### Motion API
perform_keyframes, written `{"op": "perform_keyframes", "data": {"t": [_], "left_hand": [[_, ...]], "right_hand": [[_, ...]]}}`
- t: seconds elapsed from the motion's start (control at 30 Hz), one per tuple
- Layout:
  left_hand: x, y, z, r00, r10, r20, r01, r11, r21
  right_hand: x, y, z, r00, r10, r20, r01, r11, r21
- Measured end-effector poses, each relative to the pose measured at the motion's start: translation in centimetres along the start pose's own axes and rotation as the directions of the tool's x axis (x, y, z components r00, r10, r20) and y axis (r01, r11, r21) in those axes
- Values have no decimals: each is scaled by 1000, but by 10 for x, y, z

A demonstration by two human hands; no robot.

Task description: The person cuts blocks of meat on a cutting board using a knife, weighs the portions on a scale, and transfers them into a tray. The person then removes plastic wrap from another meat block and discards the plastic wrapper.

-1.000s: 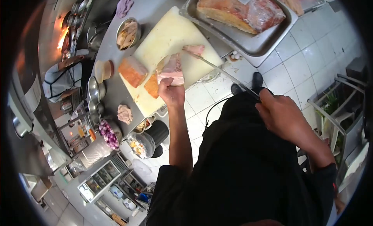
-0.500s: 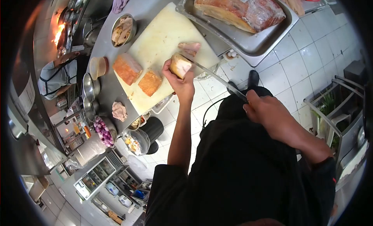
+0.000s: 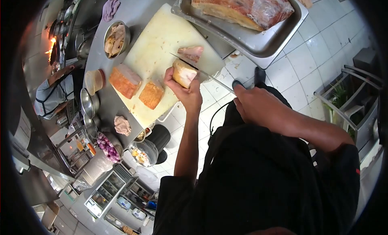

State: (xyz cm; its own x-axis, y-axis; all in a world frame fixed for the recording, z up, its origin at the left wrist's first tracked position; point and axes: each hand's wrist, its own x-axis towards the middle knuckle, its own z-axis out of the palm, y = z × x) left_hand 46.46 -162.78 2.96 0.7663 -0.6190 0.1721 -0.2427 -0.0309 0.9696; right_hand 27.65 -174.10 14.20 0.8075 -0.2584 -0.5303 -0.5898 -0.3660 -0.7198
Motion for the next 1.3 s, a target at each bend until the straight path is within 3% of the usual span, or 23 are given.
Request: {"op": "perform_keyframes", "data": {"t": [0.03, 0.1, 0.33, 0.6, 0.67, 0.73, 0.77, 0.87, 1.0, 1.07, 1.1, 1.13, 1.2, 1.27, 1.3], "left_hand": [[0, -1, -1, 1000, -4, -3, 4, 1000, -5], [0, -2, -2, 1000, 27, 10, -27, 998, 62], [1, -4, -3, 999, 34, 6, -35, 999, 11], [20, -12, -23, 997, 55, -45, -56, 998, -19], [18, -14, -25, 997, 47, -61, -48, 999, -10], [22, -15, -23, 996, 31, -85, -22, 994, 107], [20, -7, -20, 997, 1, -77, 0, 1000, 9], [20, -15, -24, 997, -11, -73, 16, 998, 67], [20, -15, -32, 997, -17, -69, 18, 1000, 14], [22, -6, -36, 967, -216, -133, 153, 916, -371], [24, 9, -41, 951, -293, -96, 190, 801, -568], [26, 20, -46, 952, -284, -117, 171, 806, -567], [28, 35, -60, 943, -318, 102, 247, 459, -853], [30, 39, -68, 953, -302, 30, 179, 481, -858], [30, 51, -68, 950, -299, 90, 211, 403, -890]], "right_hand": [[5, -1, 2, 998, -31, -60, 31, 1000, 4], [15, -4, 4, 997, -33, -64, 34, 999, 11], [62, -6, 19, 998, 16, -54, -14, 999, 34], [99, -22, 34, 992, -34, -118, 25, 997, -78], [88, -21, 34, 984, -78, -161, 60, 991, -118], [58, -17, 28, 997, -18, -73, 12, 996, -94], [43, -12, 32, 997, -13, -74, 6, 996, -92], [27, -6, 37, 991, 128, -28, -131, 978, -163], [56, -6, 39, 993, 40, -114, -55, 989, -134], [55, -3, 42, 991, 21, -129, -40, 988, -148], [54, -3, 42, 988, 47, -150, -69, 987, -147], [54, -4, 44, 984, 62, -167, -88, 985, -149], [51, -3, 44, 985, 53, -162, -81, 981, -177], [45, -2, 38, 984, 40, -174, -77, 974, -212], [41, -2, 33, 979, 9, -202, -56, 971, -231]]}}
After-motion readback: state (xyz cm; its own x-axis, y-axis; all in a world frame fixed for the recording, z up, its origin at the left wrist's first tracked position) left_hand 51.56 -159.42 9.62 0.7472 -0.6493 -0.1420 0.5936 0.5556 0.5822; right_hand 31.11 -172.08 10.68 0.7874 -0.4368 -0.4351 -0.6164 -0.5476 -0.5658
